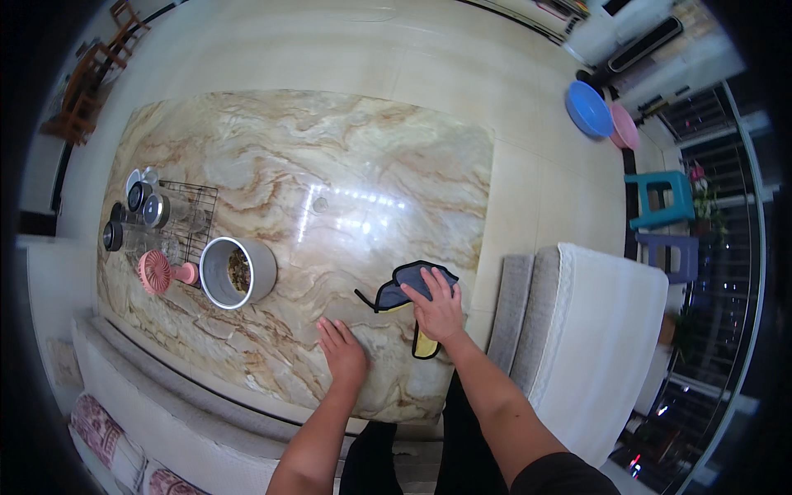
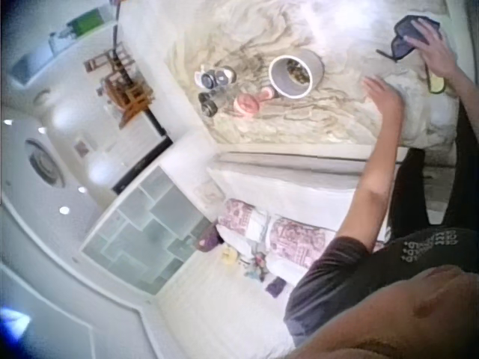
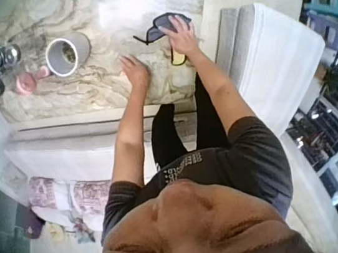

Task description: The person picks up trash from a coffee table, discards it in a bin, and then wipes down the table surface using a cloth.

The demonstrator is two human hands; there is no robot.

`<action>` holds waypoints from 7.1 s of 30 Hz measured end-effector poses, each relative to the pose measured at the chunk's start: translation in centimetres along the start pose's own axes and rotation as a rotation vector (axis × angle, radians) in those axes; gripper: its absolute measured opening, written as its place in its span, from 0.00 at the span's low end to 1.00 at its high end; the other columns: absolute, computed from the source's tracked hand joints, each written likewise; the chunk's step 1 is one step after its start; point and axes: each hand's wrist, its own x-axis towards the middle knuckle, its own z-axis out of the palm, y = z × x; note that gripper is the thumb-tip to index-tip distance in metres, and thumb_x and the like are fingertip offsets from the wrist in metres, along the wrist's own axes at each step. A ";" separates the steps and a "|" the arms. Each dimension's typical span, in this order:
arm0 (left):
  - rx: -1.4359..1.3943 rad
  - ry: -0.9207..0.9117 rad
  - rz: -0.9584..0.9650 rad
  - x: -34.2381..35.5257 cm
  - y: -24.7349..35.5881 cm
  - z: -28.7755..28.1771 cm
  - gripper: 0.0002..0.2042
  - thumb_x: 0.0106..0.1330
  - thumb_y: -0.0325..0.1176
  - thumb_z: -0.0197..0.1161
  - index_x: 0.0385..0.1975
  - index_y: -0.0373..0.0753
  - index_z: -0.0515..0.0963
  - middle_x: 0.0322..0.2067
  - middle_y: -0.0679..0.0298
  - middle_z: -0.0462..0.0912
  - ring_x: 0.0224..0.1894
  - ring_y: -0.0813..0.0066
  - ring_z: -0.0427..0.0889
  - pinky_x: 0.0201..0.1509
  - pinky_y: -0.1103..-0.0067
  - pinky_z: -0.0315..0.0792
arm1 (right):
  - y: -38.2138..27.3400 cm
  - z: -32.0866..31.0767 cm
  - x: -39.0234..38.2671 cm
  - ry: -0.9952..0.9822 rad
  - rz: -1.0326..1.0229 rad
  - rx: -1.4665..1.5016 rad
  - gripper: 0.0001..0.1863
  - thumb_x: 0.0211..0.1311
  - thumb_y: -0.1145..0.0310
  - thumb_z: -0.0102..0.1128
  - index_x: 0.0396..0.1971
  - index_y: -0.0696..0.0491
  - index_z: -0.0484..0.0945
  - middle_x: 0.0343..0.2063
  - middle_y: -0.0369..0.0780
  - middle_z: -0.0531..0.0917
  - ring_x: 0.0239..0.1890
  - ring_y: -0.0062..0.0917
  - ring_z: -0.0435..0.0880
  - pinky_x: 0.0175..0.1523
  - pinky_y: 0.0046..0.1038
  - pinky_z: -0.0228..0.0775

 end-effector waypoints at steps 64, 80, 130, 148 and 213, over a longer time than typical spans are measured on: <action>0.065 0.004 -0.242 -0.5 1.6 0.3 0.28 0.60 0.25 0.47 0.62 0.31 0.50 0.66 0.47 0.44 0.68 0.51 0.46 0.58 0.57 0.64 | 5.0 1.7 13.8 -0.376 -0.991 0.211 0.23 0.51 0.62 0.53 0.51 0.32 0.72 0.63 0.36 0.62 0.66 0.29 0.54 0.58 0.47 0.53; 0.105 0.127 -0.255 -0.4 2.1 1.7 0.29 0.58 0.24 0.48 0.63 0.35 0.53 0.66 0.54 0.48 0.67 0.58 0.52 0.59 0.71 0.64 | 14.5 -1.9 12.1 -0.059 -0.205 0.157 0.24 0.53 0.65 0.53 0.53 0.35 0.70 0.61 0.44 0.61 0.64 0.42 0.55 0.59 0.57 0.42; -0.923 0.207 0.251 -4.9 32.1 -20.2 0.62 0.39 0.51 0.75 0.64 0.30 0.33 0.60 0.40 0.50 0.64 0.49 0.52 0.66 0.67 0.51 | 14.5 -29.3 8.6 -0.662 -0.295 0.838 0.33 0.45 0.75 0.60 0.56 0.54 0.64 0.47 0.50 0.71 0.51 0.42 0.70 0.56 0.33 0.63; -1.964 0.217 -0.223 23.9 48.0 -32.5 0.26 0.51 0.23 0.61 0.53 0.38 0.64 0.38 0.64 0.74 0.38 0.76 0.75 0.43 0.80 0.71 | 33.1 -38.9 36.9 -0.531 0.240 1.320 0.24 0.55 0.78 0.57 0.54 0.60 0.66 0.50 0.42 0.73 0.51 0.25 0.73 0.46 0.25 0.72; -1.541 1.118 -1.894 38.2 29.2 -28.8 0.21 0.59 0.38 0.57 0.50 0.32 0.70 0.43 0.50 0.75 0.48 0.55 0.72 0.54 0.68 0.65 | -16.3 -9.5 61.1 -1.207 -1.406 0.428 0.29 0.45 0.80 0.57 0.52 0.51 0.67 0.45 0.50 0.76 0.49 0.44 0.74 0.52 0.35 0.67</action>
